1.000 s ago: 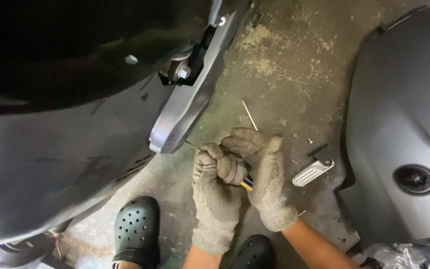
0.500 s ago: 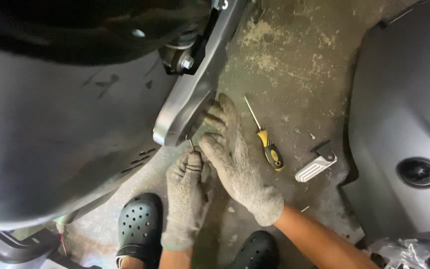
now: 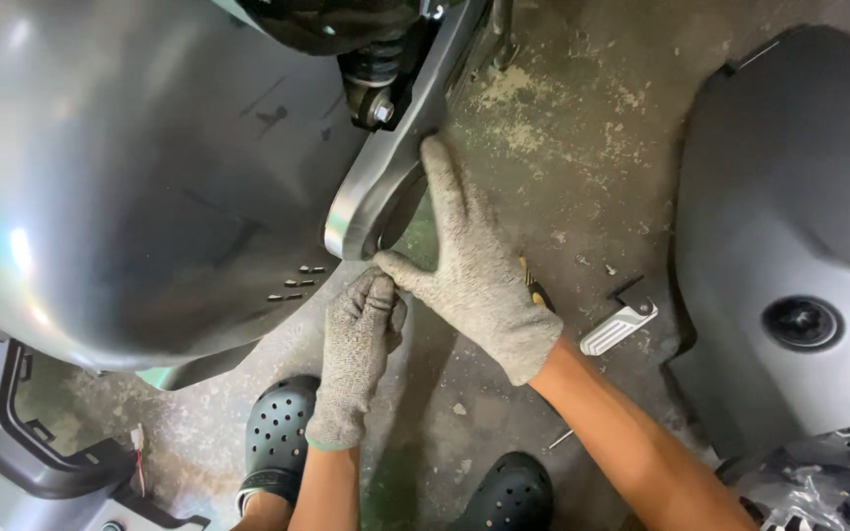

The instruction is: The person sits on the workshop floor next to a scooter with its body panels removed and uses a screwdriver to unscrew fasteners from the scooter frame and panel mounts. They pick up dropped screws, reposition the screwdriver on different fasteners, and handle a bracket and socket wrench while loosening bolts.

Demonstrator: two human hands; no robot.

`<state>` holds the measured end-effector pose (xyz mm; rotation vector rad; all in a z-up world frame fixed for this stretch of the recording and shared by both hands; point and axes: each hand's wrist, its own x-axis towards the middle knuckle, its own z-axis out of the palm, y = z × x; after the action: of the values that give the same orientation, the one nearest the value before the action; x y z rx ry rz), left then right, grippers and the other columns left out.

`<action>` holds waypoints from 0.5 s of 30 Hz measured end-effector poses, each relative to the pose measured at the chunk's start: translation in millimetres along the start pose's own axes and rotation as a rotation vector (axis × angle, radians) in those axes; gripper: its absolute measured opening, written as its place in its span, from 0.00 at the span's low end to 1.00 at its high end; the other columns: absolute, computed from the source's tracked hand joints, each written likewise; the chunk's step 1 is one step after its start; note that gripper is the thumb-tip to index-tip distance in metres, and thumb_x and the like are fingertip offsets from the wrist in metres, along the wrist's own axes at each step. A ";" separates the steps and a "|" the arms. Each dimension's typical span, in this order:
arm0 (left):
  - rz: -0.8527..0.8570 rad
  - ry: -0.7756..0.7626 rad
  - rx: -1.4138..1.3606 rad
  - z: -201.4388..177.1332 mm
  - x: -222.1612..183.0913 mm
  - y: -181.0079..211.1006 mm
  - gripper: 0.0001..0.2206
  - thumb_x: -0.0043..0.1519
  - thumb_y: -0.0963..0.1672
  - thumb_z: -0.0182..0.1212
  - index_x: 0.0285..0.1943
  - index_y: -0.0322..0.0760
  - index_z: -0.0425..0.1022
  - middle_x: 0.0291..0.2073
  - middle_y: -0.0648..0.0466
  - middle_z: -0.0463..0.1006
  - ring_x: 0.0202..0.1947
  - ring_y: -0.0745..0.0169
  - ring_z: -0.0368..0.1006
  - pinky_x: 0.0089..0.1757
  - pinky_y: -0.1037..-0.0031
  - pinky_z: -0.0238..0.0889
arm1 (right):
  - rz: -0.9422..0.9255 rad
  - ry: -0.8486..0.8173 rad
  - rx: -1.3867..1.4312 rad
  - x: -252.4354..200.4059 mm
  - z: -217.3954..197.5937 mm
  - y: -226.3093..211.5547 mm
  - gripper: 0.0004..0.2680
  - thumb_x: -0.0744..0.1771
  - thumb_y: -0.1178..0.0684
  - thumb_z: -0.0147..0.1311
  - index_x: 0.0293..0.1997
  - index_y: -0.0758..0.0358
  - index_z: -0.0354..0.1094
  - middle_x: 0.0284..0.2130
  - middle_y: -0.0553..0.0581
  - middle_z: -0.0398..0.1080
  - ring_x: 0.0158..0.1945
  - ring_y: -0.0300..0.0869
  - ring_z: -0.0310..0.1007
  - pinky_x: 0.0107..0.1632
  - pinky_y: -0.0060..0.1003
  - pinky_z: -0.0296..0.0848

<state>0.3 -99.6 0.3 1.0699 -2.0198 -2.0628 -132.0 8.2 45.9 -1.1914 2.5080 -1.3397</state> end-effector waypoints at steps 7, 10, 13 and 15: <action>0.092 0.018 -0.005 3.4 -6.9 12.7 0.17 0.71 0.52 0.51 0.34 0.38 0.73 0.19 0.63 0.66 0.19 0.77 0.57 0.23 0.81 0.51 | -0.175 0.015 -0.367 -2.7 -2.1 -4.1 0.44 0.62 0.41 0.70 0.79 0.59 0.32 0.75 0.68 0.42 0.72 0.64 0.56 0.68 0.58 0.62; -0.044 0.033 0.003 10.4 -18.8 19.3 0.17 0.70 0.51 0.50 0.32 0.39 0.73 0.18 0.61 0.67 0.16 0.74 0.56 0.20 0.79 0.49 | -0.241 -0.010 -0.424 -3.4 -5.3 -1.6 0.43 0.63 0.42 0.69 0.80 0.57 0.31 0.76 0.66 0.41 0.74 0.63 0.55 0.68 0.58 0.63; -0.121 0.028 -0.139 28.2 -32.5 20.3 0.17 0.70 0.49 0.49 0.31 0.36 0.72 0.16 0.58 0.68 0.13 0.71 0.58 0.18 0.76 0.50 | -0.279 -0.028 -0.389 -11.6 -5.0 14.6 0.42 0.63 0.42 0.67 0.79 0.58 0.31 0.75 0.67 0.40 0.73 0.63 0.53 0.69 0.59 0.62; -0.077 0.003 -0.317 39.7 -39.2 18.9 0.17 0.71 0.48 0.49 0.31 0.34 0.70 0.16 0.57 0.67 0.12 0.71 0.59 0.17 0.76 0.52 | -0.290 -0.044 -0.360 -21.1 -4.7 26.6 0.42 0.63 0.42 0.66 0.79 0.58 0.30 0.75 0.68 0.39 0.73 0.63 0.52 0.70 0.60 0.61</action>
<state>2.1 -48.7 30.0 1.1013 -1.5964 -2.3137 -135.1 33.8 23.4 -1.6863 2.7012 -0.9096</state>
